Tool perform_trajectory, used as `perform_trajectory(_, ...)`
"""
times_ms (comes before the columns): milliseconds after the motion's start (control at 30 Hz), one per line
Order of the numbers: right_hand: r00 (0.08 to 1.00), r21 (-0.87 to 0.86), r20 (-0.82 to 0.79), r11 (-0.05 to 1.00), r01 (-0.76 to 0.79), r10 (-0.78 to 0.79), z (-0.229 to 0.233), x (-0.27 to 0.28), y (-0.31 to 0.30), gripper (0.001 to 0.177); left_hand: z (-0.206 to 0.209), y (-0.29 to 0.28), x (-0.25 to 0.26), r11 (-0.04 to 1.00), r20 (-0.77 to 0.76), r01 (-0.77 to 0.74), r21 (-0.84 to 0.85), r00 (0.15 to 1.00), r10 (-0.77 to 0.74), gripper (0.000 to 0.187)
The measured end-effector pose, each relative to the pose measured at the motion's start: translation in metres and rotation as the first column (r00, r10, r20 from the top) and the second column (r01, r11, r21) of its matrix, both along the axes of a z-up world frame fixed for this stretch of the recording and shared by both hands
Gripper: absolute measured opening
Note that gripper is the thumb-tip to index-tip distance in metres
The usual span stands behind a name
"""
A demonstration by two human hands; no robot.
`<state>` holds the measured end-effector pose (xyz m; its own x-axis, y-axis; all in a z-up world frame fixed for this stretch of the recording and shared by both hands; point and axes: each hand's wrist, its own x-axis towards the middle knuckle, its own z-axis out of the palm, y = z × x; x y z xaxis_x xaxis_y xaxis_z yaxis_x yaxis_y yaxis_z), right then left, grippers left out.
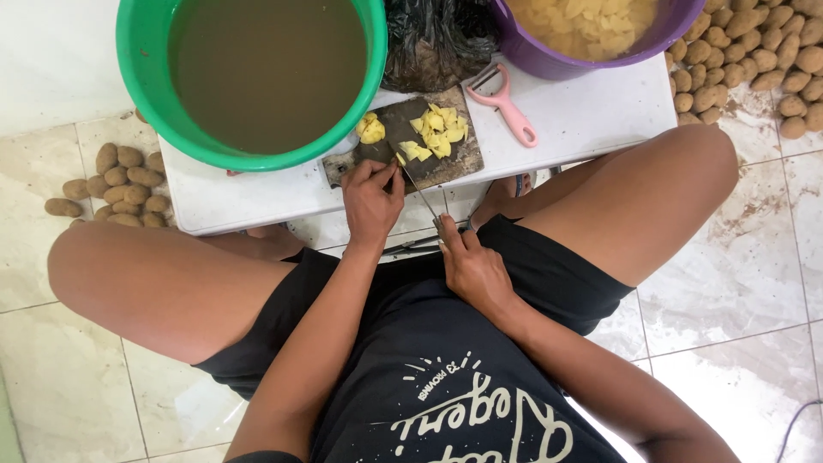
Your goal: Slicing a peeled potato into small pieces using a knife on a wooden cutting block while sitting on the floor.
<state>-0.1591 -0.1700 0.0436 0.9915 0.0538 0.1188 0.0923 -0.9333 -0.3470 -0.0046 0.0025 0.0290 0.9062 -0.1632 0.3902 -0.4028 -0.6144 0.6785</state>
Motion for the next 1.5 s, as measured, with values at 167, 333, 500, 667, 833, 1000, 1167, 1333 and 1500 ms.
perform_trajectory(167, 0.999, -0.024, -0.044, 1.000, 0.010, -0.011, 0.015, -0.009, -0.002, 0.055, -0.005, 0.001, 0.001, 1.000, -0.002, 0.003, 0.004, 1.000, -0.003, 0.015)
perform_trajectory(333, 0.985, 0.144, -0.165, 0.986, 0.081, -0.057, 0.043, -0.021, -0.017, 0.057, -0.009, 0.000, 0.000, 1.000, 0.003, -0.013, 0.003, 1.000, 0.013, 0.015)
perform_trajectory(500, 0.934, 0.485, -0.336, 0.828, 0.281, -0.121, 0.090, -0.014, -0.018, 0.053, 0.005, -0.002, -0.002, 1.000, -0.032, -0.010, -0.013, 0.999, 0.010, 0.017)
perform_trajectory(667, 0.946, 0.475, -0.304, 0.842, 0.254, -0.114, 0.088, -0.014, -0.015, 0.053, 0.008, 0.000, 0.000, 0.999, -0.044, 0.012, -0.041, 0.999, -0.013, 0.016)
perform_trajectory(833, 0.967, 0.396, -0.233, 0.898, 0.193, -0.105, 0.072, -0.020, -0.013, 0.052, 0.012, -0.001, -0.001, 0.999, -0.038, 0.011, -0.038, 0.999, -0.012, 0.015)
perform_trajectory(1000, 0.987, 0.308, -0.149, 0.946, 0.103, -0.059, 0.064, -0.022, -0.010, 0.052, 0.009, 0.000, 0.001, 1.000, -0.038, 0.024, -0.014, 0.999, -0.025, 0.014)
perform_trajectory(1167, 0.996, 0.085, -0.069, 0.995, 0.060, -0.055, 0.038, -0.027, -0.007, 0.055, -0.004, 0.001, -0.001, 0.999, -0.032, 0.011, 0.041, 0.999, -0.009, 0.015)
perform_trajectory(1333, 0.999, 0.006, -0.002, 0.999, 0.043, -0.043, 0.022, -0.019, -0.003, 0.055, -0.008, 0.002, 0.000, 0.998, -0.038, 0.016, 0.056, 0.999, -0.014, 0.015)
perform_trajectory(1500, 1.000, -0.037, -0.004, 0.999, 0.016, -0.017, 0.026, -0.012, 0.002, 0.055, -0.014, 0.002, 0.001, 0.998, -0.062, 0.020, 0.058, 0.998, -0.017, 0.015)
